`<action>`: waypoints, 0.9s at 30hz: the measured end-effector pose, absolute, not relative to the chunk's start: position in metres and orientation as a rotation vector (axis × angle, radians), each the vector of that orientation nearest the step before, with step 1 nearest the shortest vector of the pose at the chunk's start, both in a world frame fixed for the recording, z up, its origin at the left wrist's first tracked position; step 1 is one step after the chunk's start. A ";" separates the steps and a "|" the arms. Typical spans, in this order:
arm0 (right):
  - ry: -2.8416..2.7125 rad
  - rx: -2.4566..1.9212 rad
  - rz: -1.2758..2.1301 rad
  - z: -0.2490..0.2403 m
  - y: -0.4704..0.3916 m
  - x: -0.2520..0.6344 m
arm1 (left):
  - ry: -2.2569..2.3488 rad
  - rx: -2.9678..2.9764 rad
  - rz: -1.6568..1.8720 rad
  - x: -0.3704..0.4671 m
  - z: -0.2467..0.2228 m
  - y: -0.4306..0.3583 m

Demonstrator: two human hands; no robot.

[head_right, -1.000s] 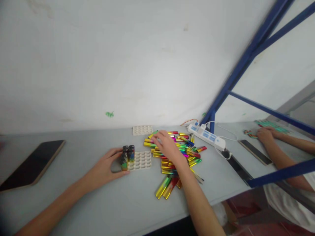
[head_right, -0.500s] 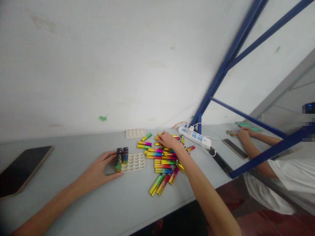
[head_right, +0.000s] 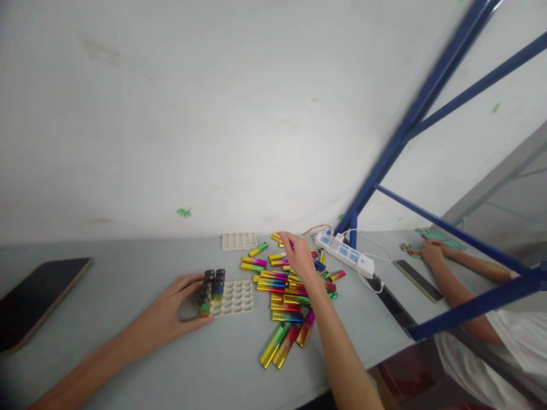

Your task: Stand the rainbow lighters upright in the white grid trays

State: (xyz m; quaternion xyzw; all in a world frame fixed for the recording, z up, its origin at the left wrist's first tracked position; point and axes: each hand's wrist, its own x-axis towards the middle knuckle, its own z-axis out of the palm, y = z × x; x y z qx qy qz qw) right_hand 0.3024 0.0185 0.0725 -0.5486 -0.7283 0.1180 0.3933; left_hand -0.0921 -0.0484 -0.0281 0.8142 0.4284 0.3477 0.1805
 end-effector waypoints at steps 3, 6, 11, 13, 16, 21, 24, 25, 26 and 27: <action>-1.588 -1.268 0.611 0.067 0.010 0.276 | 1.246 2.299 0.983 -0.092 -0.026 -0.051; -1.411 -1.227 0.907 0.057 0.002 0.246 | 1.274 2.299 0.965 -0.090 -0.021 -0.055; -1.475 -1.175 1.057 0.043 -0.016 0.221 | 1.321 2.335 0.928 -0.087 -0.012 -0.058; -1.493 -1.129 1.137 0.039 -0.023 0.218 | 1.344 2.342 0.913 -0.087 -0.011 -0.058; -1.453 -1.103 1.251 0.035 -0.028 0.214 | 1.351 2.347 0.911 -0.089 -0.013 -0.057; -1.401 -1.192 1.049 0.035 -0.029 0.212 | 1.341 2.357 0.908 -0.092 -0.013 -0.054; -1.422 -1.248 0.920 0.036 -0.029 0.215 | 1.343 2.358 0.903 -0.093 -0.010 -0.054; -1.433 -1.267 0.895 0.035 -0.029 0.216 | 1.346 2.356 0.902 -0.094 -0.009 -0.054; -1.443 -1.286 0.874 0.035 -0.029 0.217 | 1.346 2.355 0.901 -0.094 -0.009 -0.054; -1.453 -1.304 0.854 0.033 -0.028 0.218 | 1.340 2.354 0.900 -0.094 -0.009 -0.054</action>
